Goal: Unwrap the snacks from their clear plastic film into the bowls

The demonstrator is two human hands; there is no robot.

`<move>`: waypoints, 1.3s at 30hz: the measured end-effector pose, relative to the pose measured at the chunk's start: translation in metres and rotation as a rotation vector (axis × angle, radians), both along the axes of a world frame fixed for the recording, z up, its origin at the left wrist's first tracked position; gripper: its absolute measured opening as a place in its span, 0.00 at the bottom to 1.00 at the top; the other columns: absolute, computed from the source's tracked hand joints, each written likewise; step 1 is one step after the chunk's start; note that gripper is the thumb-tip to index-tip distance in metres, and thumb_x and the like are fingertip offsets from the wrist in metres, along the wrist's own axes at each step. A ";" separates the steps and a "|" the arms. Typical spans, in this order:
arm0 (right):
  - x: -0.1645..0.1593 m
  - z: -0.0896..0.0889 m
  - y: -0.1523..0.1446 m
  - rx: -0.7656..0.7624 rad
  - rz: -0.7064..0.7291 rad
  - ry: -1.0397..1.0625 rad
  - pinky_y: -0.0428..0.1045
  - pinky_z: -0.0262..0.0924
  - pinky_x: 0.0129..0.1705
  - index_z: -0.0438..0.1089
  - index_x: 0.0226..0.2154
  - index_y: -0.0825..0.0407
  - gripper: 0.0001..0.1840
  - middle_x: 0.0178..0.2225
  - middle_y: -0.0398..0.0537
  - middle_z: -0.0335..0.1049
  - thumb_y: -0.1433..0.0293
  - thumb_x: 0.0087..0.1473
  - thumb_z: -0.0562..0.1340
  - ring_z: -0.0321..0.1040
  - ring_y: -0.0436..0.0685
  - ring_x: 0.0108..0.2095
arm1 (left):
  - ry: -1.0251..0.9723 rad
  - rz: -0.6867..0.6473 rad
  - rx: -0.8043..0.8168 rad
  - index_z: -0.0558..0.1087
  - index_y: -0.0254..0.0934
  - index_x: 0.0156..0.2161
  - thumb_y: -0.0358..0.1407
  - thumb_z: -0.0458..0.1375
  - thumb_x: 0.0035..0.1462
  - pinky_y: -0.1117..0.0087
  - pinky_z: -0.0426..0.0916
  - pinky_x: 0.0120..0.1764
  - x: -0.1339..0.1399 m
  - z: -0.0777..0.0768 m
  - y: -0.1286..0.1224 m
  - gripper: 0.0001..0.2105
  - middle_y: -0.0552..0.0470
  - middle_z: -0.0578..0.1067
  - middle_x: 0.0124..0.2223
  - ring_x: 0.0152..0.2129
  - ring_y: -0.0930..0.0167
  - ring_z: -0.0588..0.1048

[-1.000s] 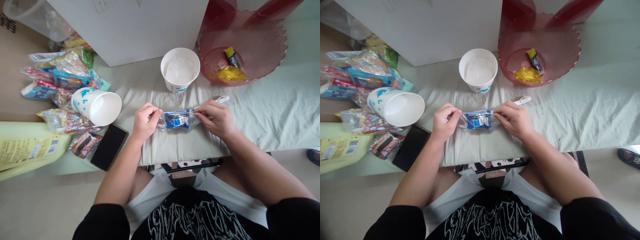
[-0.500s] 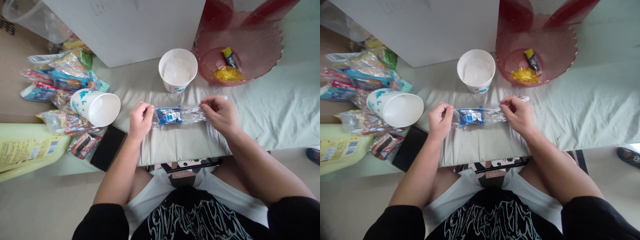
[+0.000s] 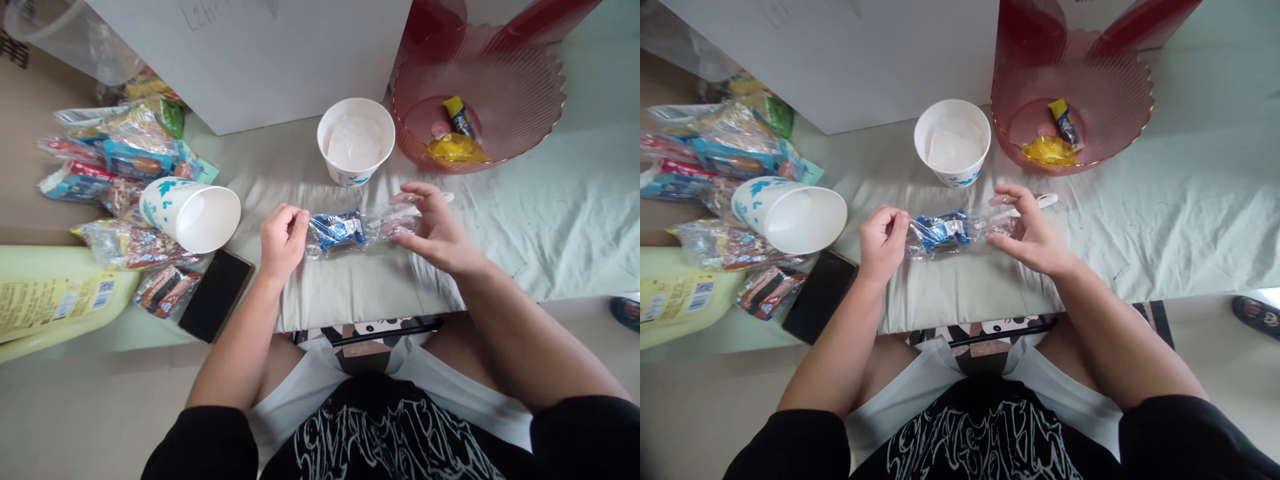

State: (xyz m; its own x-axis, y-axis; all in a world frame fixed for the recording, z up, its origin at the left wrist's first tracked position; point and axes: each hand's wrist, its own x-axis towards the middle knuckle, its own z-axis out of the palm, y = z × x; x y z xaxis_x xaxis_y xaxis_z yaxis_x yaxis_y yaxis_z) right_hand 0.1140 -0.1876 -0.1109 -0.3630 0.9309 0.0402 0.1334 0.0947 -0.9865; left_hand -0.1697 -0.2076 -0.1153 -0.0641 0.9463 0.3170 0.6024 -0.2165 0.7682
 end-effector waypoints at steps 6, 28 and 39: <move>0.002 -0.002 -0.001 -0.011 -0.028 -0.035 0.46 0.70 0.28 0.59 0.59 0.40 0.28 0.55 0.48 0.69 0.66 0.57 0.65 0.67 0.45 0.25 | 0.016 -0.008 0.008 0.68 0.37 0.28 0.41 0.54 0.68 0.71 0.61 0.29 0.000 0.001 0.000 0.16 0.56 0.66 0.26 0.23 0.74 0.65; -0.002 -0.006 0.002 0.574 -0.066 -0.444 0.56 0.70 0.46 0.76 0.48 0.43 0.22 0.42 0.49 0.71 0.77 0.55 0.59 0.72 0.58 0.43 | 0.448 -0.428 0.060 0.69 0.49 0.57 0.40 0.72 0.49 0.54 0.72 0.51 0.007 -0.008 -0.017 0.30 0.46 0.69 0.58 0.50 0.59 0.73; -0.001 0.015 0.003 0.238 -0.079 -0.236 0.52 0.66 0.31 0.74 0.28 0.50 0.16 0.28 0.48 0.72 0.57 0.61 0.63 0.70 0.55 0.29 | -0.212 -0.204 -0.236 0.74 0.38 0.35 0.46 0.55 0.66 0.74 0.60 0.18 0.010 0.008 -0.016 0.14 0.58 0.70 0.21 0.13 0.76 0.67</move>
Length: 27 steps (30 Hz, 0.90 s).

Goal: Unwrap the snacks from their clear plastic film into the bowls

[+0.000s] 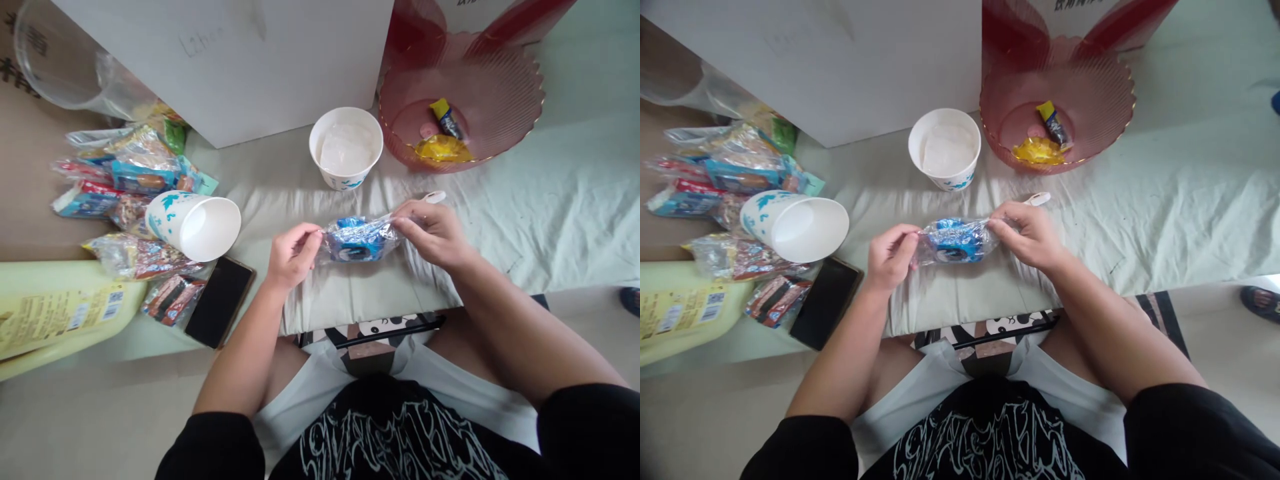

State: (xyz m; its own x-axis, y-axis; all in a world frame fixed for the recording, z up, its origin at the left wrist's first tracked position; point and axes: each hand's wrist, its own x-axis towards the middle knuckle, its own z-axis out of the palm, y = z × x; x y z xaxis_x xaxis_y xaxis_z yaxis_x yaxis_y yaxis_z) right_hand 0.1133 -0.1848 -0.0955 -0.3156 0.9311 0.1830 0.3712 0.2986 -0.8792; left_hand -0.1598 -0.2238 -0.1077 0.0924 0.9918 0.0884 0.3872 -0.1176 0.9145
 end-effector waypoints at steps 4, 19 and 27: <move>0.001 0.001 -0.001 -0.286 -0.001 0.034 0.47 0.51 0.18 0.73 0.42 0.50 0.11 0.15 0.35 0.60 0.61 0.61 0.63 0.56 0.49 0.14 | 0.111 0.098 0.023 0.64 0.38 0.22 0.47 0.54 0.67 0.71 0.54 0.18 -0.002 0.004 0.001 0.23 0.58 0.62 0.16 0.12 0.76 0.62; 0.005 -0.009 -0.007 0.414 0.255 -0.338 0.62 0.61 0.52 0.69 0.53 0.43 0.23 0.55 0.52 0.72 0.55 0.56 0.65 0.69 0.67 0.51 | 0.417 -0.194 0.530 0.76 0.43 0.48 0.48 0.68 0.54 0.58 0.74 0.49 -0.005 -0.013 0.003 0.19 0.42 0.69 0.55 0.52 0.59 0.73; 0.004 -0.017 -0.006 0.374 0.261 -0.434 0.62 0.57 0.53 0.73 0.53 0.44 0.18 0.54 0.53 0.74 0.61 0.60 0.64 0.68 0.67 0.54 | 0.375 -0.208 0.378 0.75 0.44 0.46 0.44 0.66 0.60 0.67 0.74 0.40 -0.007 -0.017 0.005 0.12 0.49 0.74 0.47 0.37 0.70 0.75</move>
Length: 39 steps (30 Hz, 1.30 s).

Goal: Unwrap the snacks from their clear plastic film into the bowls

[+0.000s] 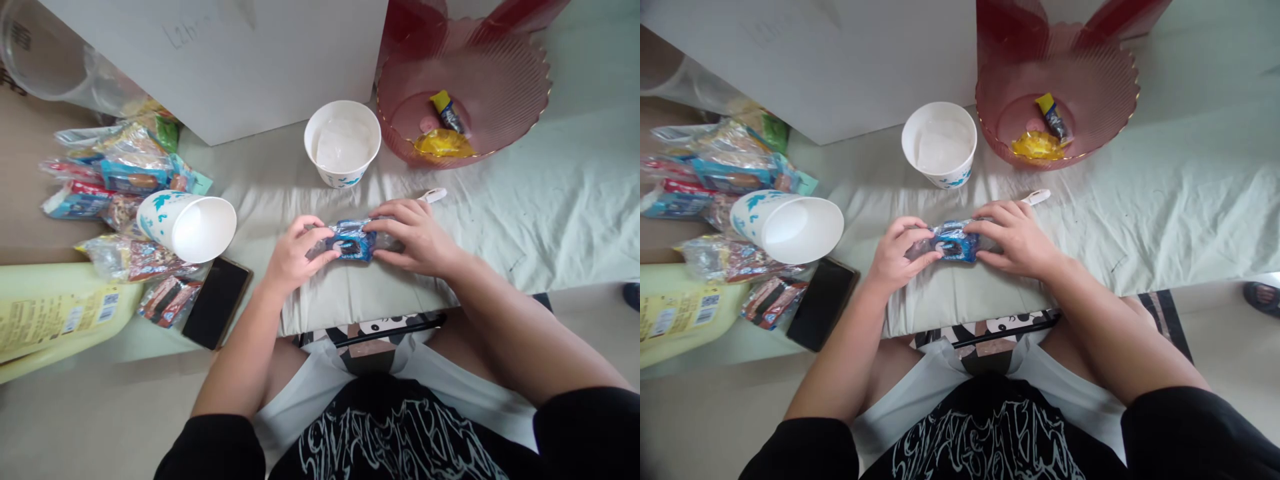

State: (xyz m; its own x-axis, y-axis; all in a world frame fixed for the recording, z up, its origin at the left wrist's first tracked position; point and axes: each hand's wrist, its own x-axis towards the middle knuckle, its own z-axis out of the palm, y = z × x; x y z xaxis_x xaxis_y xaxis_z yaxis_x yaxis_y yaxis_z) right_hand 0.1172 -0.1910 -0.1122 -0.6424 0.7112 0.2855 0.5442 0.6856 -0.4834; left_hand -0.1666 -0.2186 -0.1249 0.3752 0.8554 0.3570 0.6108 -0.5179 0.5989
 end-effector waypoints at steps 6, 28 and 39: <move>-0.003 -0.002 0.002 0.058 -0.062 0.044 0.60 0.57 0.50 0.76 0.45 0.42 0.10 0.47 0.48 0.76 0.61 0.62 0.63 0.69 0.63 0.49 | -0.066 -0.007 0.010 0.77 0.39 0.38 0.43 0.62 0.64 0.73 0.69 0.30 0.002 0.003 0.001 0.09 0.50 0.75 0.43 0.27 0.76 0.72; -0.012 0.021 -0.007 -0.015 -0.122 0.296 0.56 0.63 0.39 0.72 0.34 0.45 0.04 0.32 0.45 0.75 0.70 0.61 0.62 0.72 0.58 0.34 | -0.049 0.233 0.447 0.69 0.43 0.38 0.40 0.52 0.68 0.59 0.67 0.42 0.013 0.003 -0.009 0.07 0.50 0.76 0.33 0.35 0.65 0.76; -0.011 0.016 -0.006 -0.048 -0.085 0.279 0.57 0.66 0.45 0.70 0.36 0.47 0.03 0.42 0.49 0.77 0.71 0.60 0.61 0.75 0.60 0.42 | -0.045 0.162 0.478 0.66 0.41 0.39 0.36 0.50 0.71 0.70 0.71 0.35 0.019 0.010 -0.008 0.06 0.50 0.78 0.34 0.31 0.71 0.78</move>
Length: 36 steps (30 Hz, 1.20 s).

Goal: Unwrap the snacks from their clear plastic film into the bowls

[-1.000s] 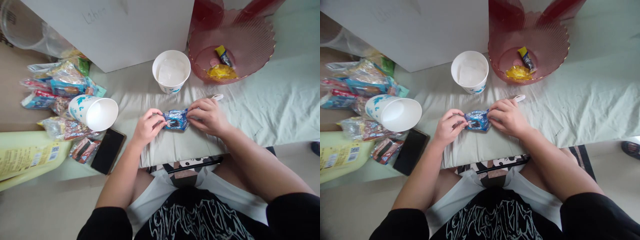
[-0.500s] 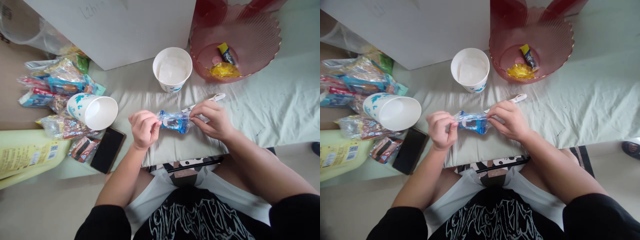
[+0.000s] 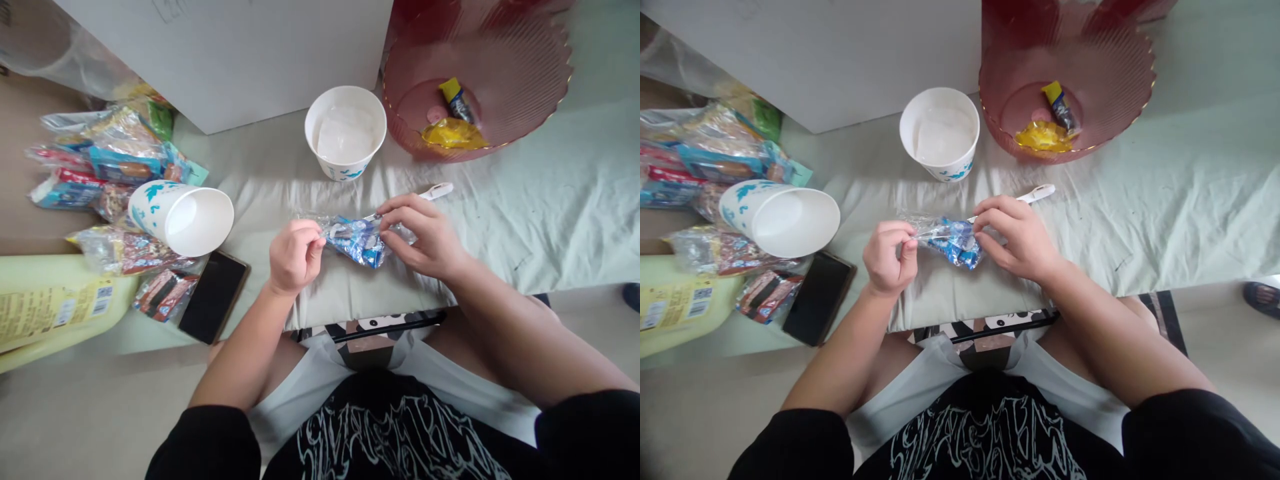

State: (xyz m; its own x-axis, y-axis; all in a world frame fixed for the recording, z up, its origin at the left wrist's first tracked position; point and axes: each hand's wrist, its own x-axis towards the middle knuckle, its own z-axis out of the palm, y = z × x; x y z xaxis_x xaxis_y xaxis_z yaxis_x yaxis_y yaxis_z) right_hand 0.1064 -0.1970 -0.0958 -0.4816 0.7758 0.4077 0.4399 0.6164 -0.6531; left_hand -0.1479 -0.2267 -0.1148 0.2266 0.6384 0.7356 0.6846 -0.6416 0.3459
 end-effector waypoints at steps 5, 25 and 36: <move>-0.002 -0.004 0.000 0.009 0.097 0.021 0.57 0.65 0.51 0.68 0.49 0.49 0.17 0.52 0.54 0.76 0.64 0.58 0.64 0.74 0.63 0.51 | -0.028 -0.122 -0.028 0.63 0.40 0.40 0.33 0.49 0.71 0.77 0.66 0.26 0.004 0.003 -0.006 0.04 0.53 0.77 0.30 0.24 0.75 0.75; 0.025 0.013 0.008 0.085 0.085 -0.187 0.49 0.55 0.27 0.74 0.37 0.49 0.04 0.30 0.45 0.73 0.68 0.61 0.62 0.65 0.51 0.25 | 0.074 -0.115 -0.132 0.66 0.40 0.39 0.26 0.61 0.56 0.76 0.59 0.21 0.012 0.000 -0.018 0.10 0.65 0.71 0.22 0.15 0.79 0.66; 0.030 0.028 0.004 -0.024 0.021 0.016 0.51 0.65 0.32 0.74 0.30 0.47 0.09 0.28 0.45 0.75 0.66 0.62 0.64 0.72 0.53 0.29 | 0.028 -0.079 -0.246 0.61 0.41 0.30 0.33 0.58 0.59 0.75 0.57 0.17 0.014 0.006 -0.021 0.10 0.65 0.66 0.18 0.12 0.79 0.64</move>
